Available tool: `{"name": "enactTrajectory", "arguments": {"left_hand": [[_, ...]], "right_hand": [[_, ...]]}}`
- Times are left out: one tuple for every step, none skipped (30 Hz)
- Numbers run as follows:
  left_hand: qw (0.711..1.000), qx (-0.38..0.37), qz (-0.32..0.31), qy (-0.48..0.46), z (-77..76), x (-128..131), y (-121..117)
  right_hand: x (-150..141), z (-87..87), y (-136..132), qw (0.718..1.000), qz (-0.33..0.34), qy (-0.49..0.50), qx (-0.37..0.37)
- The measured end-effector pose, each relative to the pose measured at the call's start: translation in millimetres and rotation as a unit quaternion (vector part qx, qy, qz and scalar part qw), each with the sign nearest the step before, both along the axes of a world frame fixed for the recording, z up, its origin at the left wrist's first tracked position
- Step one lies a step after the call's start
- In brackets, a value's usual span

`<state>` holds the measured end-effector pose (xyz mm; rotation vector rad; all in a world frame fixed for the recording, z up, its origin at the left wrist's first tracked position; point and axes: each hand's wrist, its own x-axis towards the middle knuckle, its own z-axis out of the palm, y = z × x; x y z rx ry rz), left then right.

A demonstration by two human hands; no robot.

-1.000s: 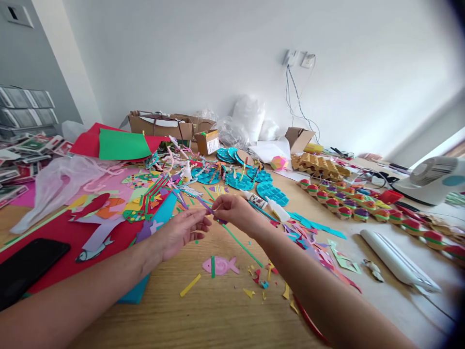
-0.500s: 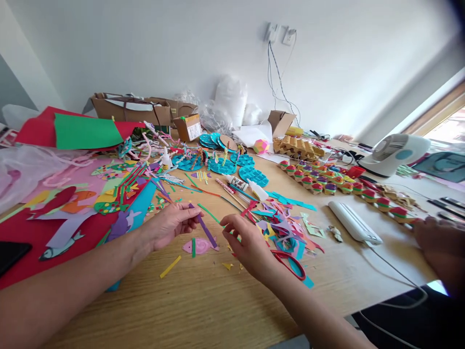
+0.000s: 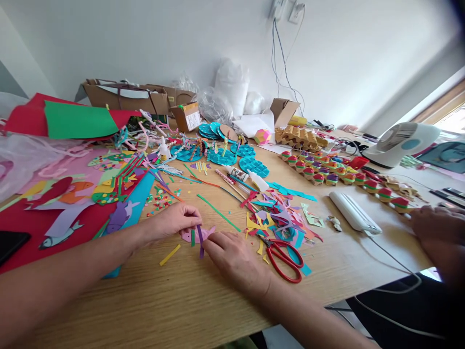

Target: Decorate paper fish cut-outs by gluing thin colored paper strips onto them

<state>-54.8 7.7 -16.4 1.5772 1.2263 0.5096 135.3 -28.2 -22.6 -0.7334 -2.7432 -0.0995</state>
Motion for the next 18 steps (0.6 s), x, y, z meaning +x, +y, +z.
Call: {"name": "enactTrajectory", "arguments": {"left_hand": [[0.999,0.03,-0.015,0.032,-2.0,-2.3,2.8],[0.997,0.055,-0.027,0.056,-3.9,-4.1,5.3],[0.994,0.073,-0.033,0.073,-5.5,-5.6,7.5],[0.993,0.083,-0.035,0.081,-6.7,-6.6,9.4],[0.992,0.088,-0.037,0.087,-7.7,-7.3,11.0],[0.99,0.093,-0.042,0.094,-8.3,-7.7,12.2],[0.989,0.098,-0.049,0.102,-8.6,-8.0,13.2],[0.987,0.103,-0.057,0.11,-8.6,-8.1,13.9],[0.985,0.108,-0.065,0.117,-8.5,-8.3,14.5],[0.983,0.113,-0.073,0.125,-8.3,-8.3,14.9],[0.981,0.117,-0.078,0.132,-8.0,-8.3,15.1],[0.98,0.12,-0.082,0.139,-7.8,-8.2,15.3],[0.978,0.123,-0.083,0.146,-7.8,-8.0,15.4],[0.977,0.125,-0.082,0.153,-7.9,-7.7,15.5],[0.976,0.126,-0.08,0.159,-8.3,-7.3,15.6],[0.975,0.127,-0.079,0.164,-8.7,-6.7,15.9],[0.974,0.128,-0.077,0.168,-9.3,-6.2,16.3],[0.973,0.13,-0.076,0.172,-9.7,-5.7,16.8]], "right_hand": [[-1.6,-2.1,-1.3,1.0,0.0,-0.009,-0.015],[-3.3,-4.4,-2.3,1.0,-0.001,-0.012,-0.026],[-5.0,-6.7,-3.0,0.999,-0.004,-0.011,-0.032],[-6.5,-8.8,-3.6,0.999,-0.009,-0.009,-0.034],[-7.9,-10.7,-4.1,0.999,-0.013,-0.006,-0.033],[-9.0,-12.3,-4.5,0.999,-0.015,-0.004,-0.029],[-9.9,-13.6,-4.8,1.0,-0.017,-0.003,-0.025],[-10.6,-14.6,-5.1,1.0,-0.017,0.0,-0.021],[-11.2,-15.5,-5.4,1.0,-0.017,0.002,-0.018],[-11.5,-16.2,-5.7,1.0,-0.018,0.003,-0.016],[-11.8,-16.8,-6.1,1.0,-0.019,0.004,-0.014],[-12.0,-17.4,-6.4,1.0,-0.022,0.005,-0.013],[-12.1,-17.9,-6.7,1.0,-0.023,0.006,-0.013],[-12.2,-18.3,-7.0,1.0,-0.024,0.007,-0.012],[-12.3,-18.6,-7.3,1.0,-0.023,0.009,-0.012],[-12.3,-18.9,-7.5,1.0,-0.023,0.012,-0.012],[-12.4,-19.1,-7.7,1.0,-0.022,0.016,-0.01],[-12.4,-19.3,-7.8,1.0,-0.021,0.019,-0.009]]}}
